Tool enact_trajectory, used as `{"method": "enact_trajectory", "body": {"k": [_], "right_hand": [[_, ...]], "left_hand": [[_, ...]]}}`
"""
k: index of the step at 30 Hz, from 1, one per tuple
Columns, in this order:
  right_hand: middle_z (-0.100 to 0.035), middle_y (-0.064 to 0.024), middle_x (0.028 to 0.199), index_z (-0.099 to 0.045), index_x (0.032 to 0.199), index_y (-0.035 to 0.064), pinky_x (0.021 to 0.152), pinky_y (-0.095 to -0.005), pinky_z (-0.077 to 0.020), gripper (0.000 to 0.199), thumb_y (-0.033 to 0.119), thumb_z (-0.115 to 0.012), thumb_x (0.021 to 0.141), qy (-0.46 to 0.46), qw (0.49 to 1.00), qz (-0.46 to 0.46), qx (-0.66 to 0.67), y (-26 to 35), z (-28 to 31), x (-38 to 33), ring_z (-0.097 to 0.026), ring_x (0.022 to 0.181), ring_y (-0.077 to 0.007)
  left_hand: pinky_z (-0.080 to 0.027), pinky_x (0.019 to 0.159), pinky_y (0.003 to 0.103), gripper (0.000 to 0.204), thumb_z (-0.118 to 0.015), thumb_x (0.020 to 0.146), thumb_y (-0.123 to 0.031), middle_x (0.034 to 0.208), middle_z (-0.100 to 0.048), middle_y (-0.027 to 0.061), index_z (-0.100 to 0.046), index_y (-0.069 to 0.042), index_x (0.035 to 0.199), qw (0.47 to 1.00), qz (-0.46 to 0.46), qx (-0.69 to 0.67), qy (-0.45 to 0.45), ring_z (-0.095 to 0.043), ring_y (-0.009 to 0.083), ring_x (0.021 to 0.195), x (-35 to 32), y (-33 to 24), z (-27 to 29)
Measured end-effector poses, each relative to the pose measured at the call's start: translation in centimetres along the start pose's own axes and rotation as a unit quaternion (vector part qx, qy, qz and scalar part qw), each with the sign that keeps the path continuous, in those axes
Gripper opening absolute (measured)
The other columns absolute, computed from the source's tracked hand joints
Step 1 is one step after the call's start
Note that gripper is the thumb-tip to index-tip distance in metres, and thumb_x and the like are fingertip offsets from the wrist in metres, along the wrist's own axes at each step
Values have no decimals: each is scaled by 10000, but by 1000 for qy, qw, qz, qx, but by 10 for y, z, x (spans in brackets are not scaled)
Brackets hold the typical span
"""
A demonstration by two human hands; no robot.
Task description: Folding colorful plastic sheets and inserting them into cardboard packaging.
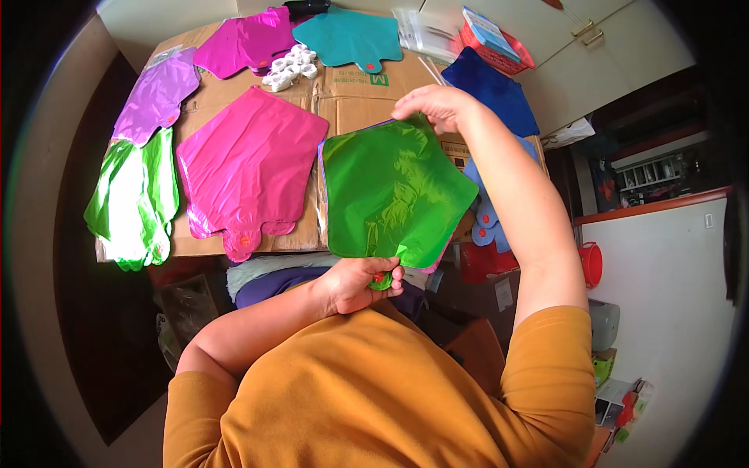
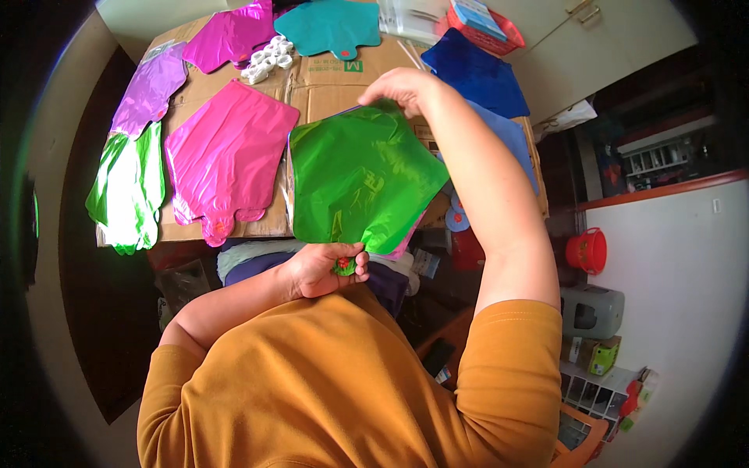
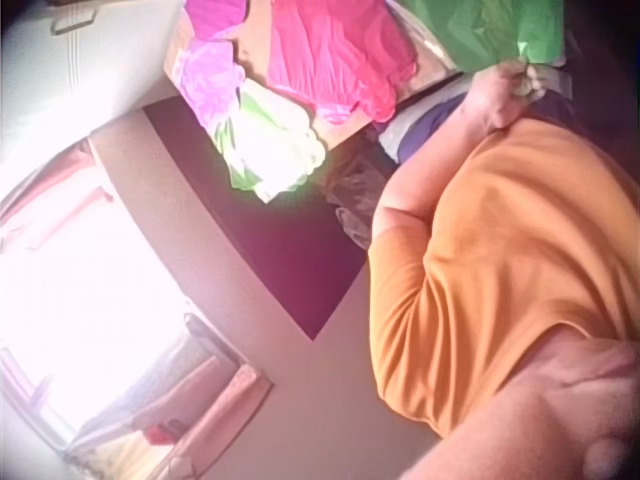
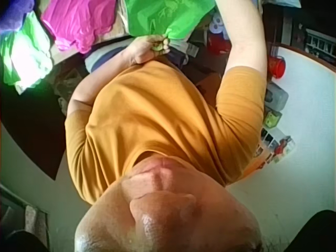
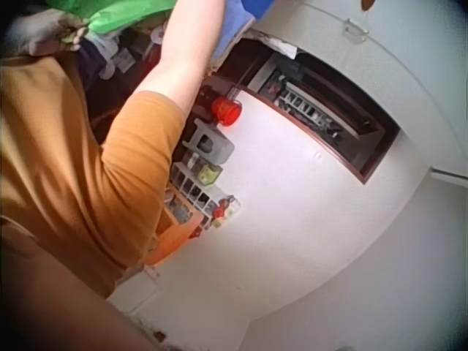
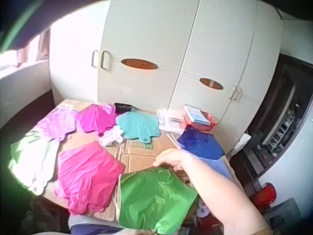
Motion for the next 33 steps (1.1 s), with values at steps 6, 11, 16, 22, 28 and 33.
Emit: {"method": "enact_trajectory", "body": {"k": [6,11,16,22,28,33], "right_hand": [[-660,-156,805,-642,903,-42,631,-438,-574,160,-107,-625,758,-64,997,35,22,-20,20,13,-673,729,-295],[-666,-106,794,-647,954,-24,601,-340,-548,198,-87,-634,767,-126,982,70,-125,-23,18,16,-645,647,-200],[-661,-101,781,-646,983,-15,561,-306,-545,181,-58,-620,810,-121,986,66,-98,-22,3,16,-636,615,-169],[-666,-96,820,-637,1003,-39,613,-317,-563,186,-79,-596,826,-104,990,64,-68,-27,5,25,-654,681,-177],[-667,-97,861,-632,1021,-36,654,-319,-567,183,-71,-580,849,-96,994,50,-14,-31,4,17,-658,723,-177],[-658,-99,848,-628,1022,-32,623,-321,-559,177,-65,-573,857,-132,986,82,-56,-26,-1,21,-650,707,-179]], "left_hand": [[-487,800,346,93,-539,978,-154,808,-555,28,-550,-77,928,1000,-9,25,3,-533,162,765,1,1,-3],[-491,860,359,78,-571,957,-144,848,-573,37,-559,-67,945,998,-2,65,-3,-563,169,814,-1,0,-6],[-484,934,386,149,-613,924,-134,952,-624,77,-599,-42,1040,999,26,29,14,-613,196,926,-1,7,7],[-475,964,412,314,-645,897,-168,1062,-628,122,-564,-16,1160,989,20,-70,127,-620,237,984,-4,-3,8],[-472,959,419,306,-638,906,-173,1031,-627,107,-564,-35,1169,994,26,-47,95,-612,223,977,-1,0,20],[-511,905,388,182,-537,966,-98,969,-648,98,-581,-8,1118,999,36,-13,-13,-627,203,936,5,4,21]]}}
Point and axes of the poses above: each hand's wrist, its own x-axis towards the middle knuckle, its own z-axis out of the back of the hand, y = z × x, the point moved 5 cm from there along x, towards the middle knuckle
